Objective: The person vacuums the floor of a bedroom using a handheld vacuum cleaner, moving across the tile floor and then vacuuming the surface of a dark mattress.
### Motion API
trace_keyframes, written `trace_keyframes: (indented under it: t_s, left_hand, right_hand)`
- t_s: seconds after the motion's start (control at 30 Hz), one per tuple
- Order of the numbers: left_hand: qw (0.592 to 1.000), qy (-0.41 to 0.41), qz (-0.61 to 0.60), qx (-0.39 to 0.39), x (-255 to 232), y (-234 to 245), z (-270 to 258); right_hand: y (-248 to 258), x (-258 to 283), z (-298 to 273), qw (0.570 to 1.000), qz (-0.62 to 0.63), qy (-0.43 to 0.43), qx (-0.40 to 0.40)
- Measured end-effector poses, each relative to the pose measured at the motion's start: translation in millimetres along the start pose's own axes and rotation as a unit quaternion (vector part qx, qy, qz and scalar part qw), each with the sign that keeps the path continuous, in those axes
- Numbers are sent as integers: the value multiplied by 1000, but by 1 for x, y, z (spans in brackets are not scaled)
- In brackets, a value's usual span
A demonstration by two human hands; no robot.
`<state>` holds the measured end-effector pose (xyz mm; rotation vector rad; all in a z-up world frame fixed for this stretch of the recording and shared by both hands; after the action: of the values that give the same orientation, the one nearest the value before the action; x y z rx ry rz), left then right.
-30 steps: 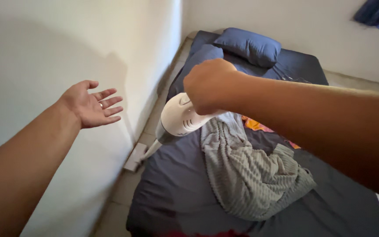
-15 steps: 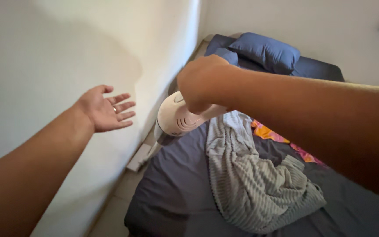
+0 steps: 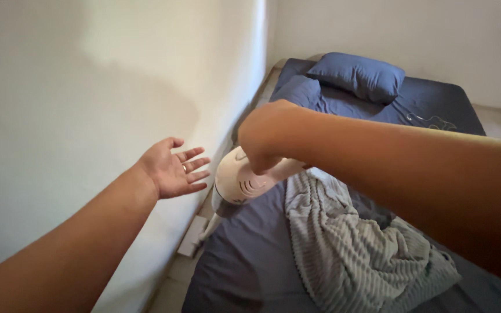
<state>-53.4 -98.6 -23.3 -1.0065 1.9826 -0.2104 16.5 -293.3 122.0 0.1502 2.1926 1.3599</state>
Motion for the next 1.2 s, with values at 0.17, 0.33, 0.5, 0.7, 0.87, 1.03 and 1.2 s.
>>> trace_keyframes:
  t_s: [0.17,0.33,0.5,0.7,0.87,1.03,1.2]
  left_hand:
    - [1000,21,-10,-16,7,-4,5]
    - [1000,18,-16,-8,8,-17,9]
    - [999,23,-32,-3,20,-28,13]
    - [998,38,-56,-11,46,-18,24]
    - [994,89,10,-60,92,-19,35]
    - [987,107,84,-90,116,-22,42]
    - [983,133,48,-119,120,-17,58]
  right_hand:
    - [-16,-19,3,985,117,-7,126]
    - [-34,-33,-8,974,118,28,189]
    - [-68,-55,-8,849,380,9,368]
    - [-109,-62,4,763,532,39,366]
    - [-102,-55,-3,792,533,29,296]
    - [-104,-68,-18,751,584,7,307]
    - [-113,-77,-34,731,614,15,297]
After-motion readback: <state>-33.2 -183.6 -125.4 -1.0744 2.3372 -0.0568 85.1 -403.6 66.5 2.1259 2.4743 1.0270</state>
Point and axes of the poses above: each hand's wrist, its own z-axis towards the middle knuckle, its own y-axis out of the back of the hand, x = y × z, the point moved 2 cm from there along z, towards the middle knuckle, and after that the axes turned 3 degrees about -y, right-handed, at the moved point
